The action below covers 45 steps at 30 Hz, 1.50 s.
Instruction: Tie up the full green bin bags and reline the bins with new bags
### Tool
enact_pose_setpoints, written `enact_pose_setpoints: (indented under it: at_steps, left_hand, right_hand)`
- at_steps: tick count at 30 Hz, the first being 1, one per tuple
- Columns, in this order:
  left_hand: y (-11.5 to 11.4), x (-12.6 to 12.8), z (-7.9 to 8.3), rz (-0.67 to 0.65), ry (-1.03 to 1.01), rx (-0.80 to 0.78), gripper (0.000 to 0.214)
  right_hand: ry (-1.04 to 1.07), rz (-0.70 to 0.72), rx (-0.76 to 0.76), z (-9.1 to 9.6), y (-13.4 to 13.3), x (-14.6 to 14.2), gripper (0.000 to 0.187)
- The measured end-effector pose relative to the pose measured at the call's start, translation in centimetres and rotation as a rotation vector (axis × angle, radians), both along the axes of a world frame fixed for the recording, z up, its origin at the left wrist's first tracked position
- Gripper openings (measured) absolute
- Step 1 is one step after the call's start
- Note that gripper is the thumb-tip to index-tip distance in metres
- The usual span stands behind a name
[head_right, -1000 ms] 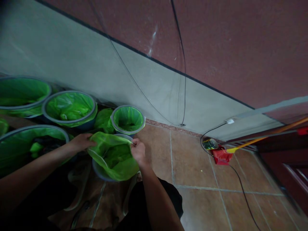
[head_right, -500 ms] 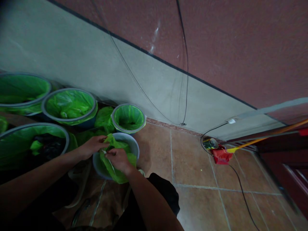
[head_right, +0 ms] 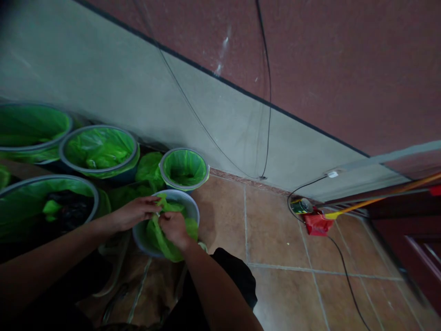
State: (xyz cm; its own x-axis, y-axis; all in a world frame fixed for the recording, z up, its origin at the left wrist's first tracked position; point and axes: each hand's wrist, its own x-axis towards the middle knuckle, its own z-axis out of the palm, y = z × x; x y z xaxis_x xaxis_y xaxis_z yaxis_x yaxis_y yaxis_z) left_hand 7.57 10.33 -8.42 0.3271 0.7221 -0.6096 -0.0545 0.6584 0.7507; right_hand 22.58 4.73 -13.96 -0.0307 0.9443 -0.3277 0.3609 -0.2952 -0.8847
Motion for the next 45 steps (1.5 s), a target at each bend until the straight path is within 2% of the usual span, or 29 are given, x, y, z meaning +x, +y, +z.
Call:
enact_pose_setpoints:
  at_steps: [3,5,9,12,15,17,19,24,28,32,36,38,42,45]
  left_hand:
    - [-0.3,0.5,0.4,-0.016,-0.091,-0.076,0.043]
    - [-0.4,0.5,0.4,-0.014,-0.076,-0.057,0.044]
    - [0.1,0.0,-0.1,-0.068,0.127,0.154,0.033]
    - [0.7,-0.7,-0.5,-0.187,0.386,0.323,0.015]
    - [1.1,-1.3,-0.7,-0.346,0.527,0.369,0.007]
    - [1.0,-1.5,-0.7,-0.463,0.48,0.343,0.006]
    - [0.8,-1.6,-0.7,-0.52,0.433,0.331,0.006]
    - [0.6,-1.5,-0.6,-0.488,0.397,0.379,0.005]
    - [0.6,-1.4,-0.5,-0.487,0.354,0.432,0.005]
    - [0.2,-1.1,-0.4,-0.495,0.357,0.41,0.006]
    - [0.5,-1.2,0.1,-0.505,0.379,0.387,0.007]
    - [1.2,-1.6,0.8,-0.512,0.433,0.415,0.008]
    - [3.3,-3.1,3.3,-0.464,0.481,0.518,0.013]
    - [4.5,-4.1,5.3,-0.428,0.431,0.571,0.02]
  right_hand:
    - [0.107,-0.056,-0.097,0.1,-0.1,-0.4,0.013]
    - [0.235,-0.045,-0.138,0.2,-0.2,-0.7,0.009]
    - [0.335,-0.055,-0.209,0.3,-0.5,-0.9,0.013]
    - [0.354,-0.089,-0.21,0.5,-0.4,-1.0,0.02]
    - [0.374,-0.119,-0.23,0.5,0.0,-0.9,0.025]
    - [0.37,-0.116,-0.251,0.5,0.1,-0.9,0.026]
    - [0.333,-0.102,-0.266,0.5,0.1,-0.8,0.024]
    - [0.21,-0.104,-0.274,1.2,0.0,-0.5,0.01]
    - [0.188,-0.161,-0.285,1.5,0.2,-0.3,0.007]
    - [0.246,-0.204,-0.281,1.2,0.3,-0.2,0.012]
    - [0.376,-0.182,-0.247,1.3,0.7,0.1,0.022]
    - [0.344,-0.161,-0.203,1.9,1.2,0.5,0.02]
    - [0.021,-0.181,0.058,4.6,2.2,2.0,0.004]
    - [-0.042,-0.243,0.255,7.5,2.7,3.2,0.014]
